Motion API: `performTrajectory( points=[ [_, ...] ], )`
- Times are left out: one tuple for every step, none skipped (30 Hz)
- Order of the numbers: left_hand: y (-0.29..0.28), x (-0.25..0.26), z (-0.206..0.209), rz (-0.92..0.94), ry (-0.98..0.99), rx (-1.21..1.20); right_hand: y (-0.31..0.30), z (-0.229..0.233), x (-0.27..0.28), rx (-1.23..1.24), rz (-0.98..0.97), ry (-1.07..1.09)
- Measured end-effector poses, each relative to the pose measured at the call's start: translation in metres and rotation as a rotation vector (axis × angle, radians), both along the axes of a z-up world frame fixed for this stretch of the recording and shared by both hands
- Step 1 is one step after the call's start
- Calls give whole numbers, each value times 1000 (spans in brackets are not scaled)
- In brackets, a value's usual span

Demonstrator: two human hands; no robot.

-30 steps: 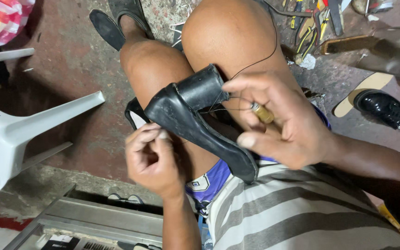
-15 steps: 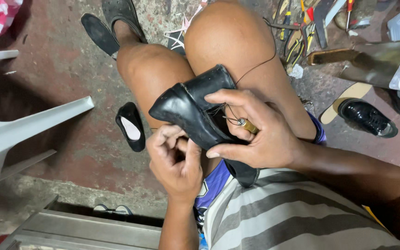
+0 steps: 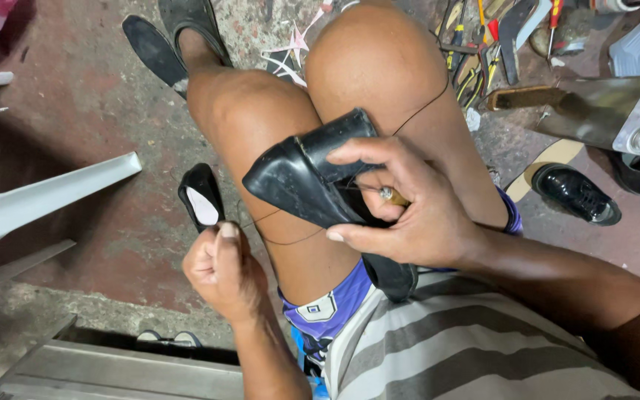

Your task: The person sits on the floor and repairs a black high-heeled shoe by stitching the sole to the heel with a needle and thread. They pull the thread tight, cut the excess with scissors, and then use a lighter to melt the thread end to secure the knot.

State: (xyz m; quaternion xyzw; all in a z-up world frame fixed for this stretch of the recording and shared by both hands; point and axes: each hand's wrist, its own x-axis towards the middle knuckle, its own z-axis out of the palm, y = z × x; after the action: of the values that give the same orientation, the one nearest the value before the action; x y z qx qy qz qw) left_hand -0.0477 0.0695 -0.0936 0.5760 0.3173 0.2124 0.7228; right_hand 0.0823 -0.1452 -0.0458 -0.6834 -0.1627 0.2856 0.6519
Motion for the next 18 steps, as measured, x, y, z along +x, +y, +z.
performTrajectory(
  points=[
    [9,-2,-6,3,14,-4,0,-2,2,8,3,7],
    [14,-7,-9,8,45,-12,-1,-2,0,14,6,30],
    [16,-11,-10,10,40,-38,-1,-3,-1,39,11,42],
    [17,-11,-13,14,21,-62,0,-4,0,68,17,39],
    [17,-8,-12,17,1,-85,1,-5,1,96,24,37],
    [16,-2,-8,-5,111,-12,1,-4,3,84,34,30],
    [16,6,-2,-25,222,61,-1,-2,5,72,44,23],
    [17,16,4,-58,331,130,-1,0,6,53,42,15],
    [13,25,10,-27,284,292,-1,2,8,44,74,13],
    [4,29,18,0,251,448,-4,5,9,31,105,30],
    [-5,33,25,26,215,603,-7,8,8,18,135,46],
    [-13,33,32,-4,226,715,-9,13,8,-42,148,66],
    [-21,30,40,-36,238,826,-12,19,8,-101,162,86],
    [-29,34,43,-58,216,863,-14,22,12,-154,171,85],
    [-37,37,45,-80,193,899,-16,25,17,-285,208,104],
    [-44,37,48,-115,164,849,-19,30,17,-417,236,141],
    [-49,36,49,-149,136,799,-23,33,18,-549,266,180],
    [-52,36,48,-156,127,754,-30,37,20,-581,293,123]
  ],
)
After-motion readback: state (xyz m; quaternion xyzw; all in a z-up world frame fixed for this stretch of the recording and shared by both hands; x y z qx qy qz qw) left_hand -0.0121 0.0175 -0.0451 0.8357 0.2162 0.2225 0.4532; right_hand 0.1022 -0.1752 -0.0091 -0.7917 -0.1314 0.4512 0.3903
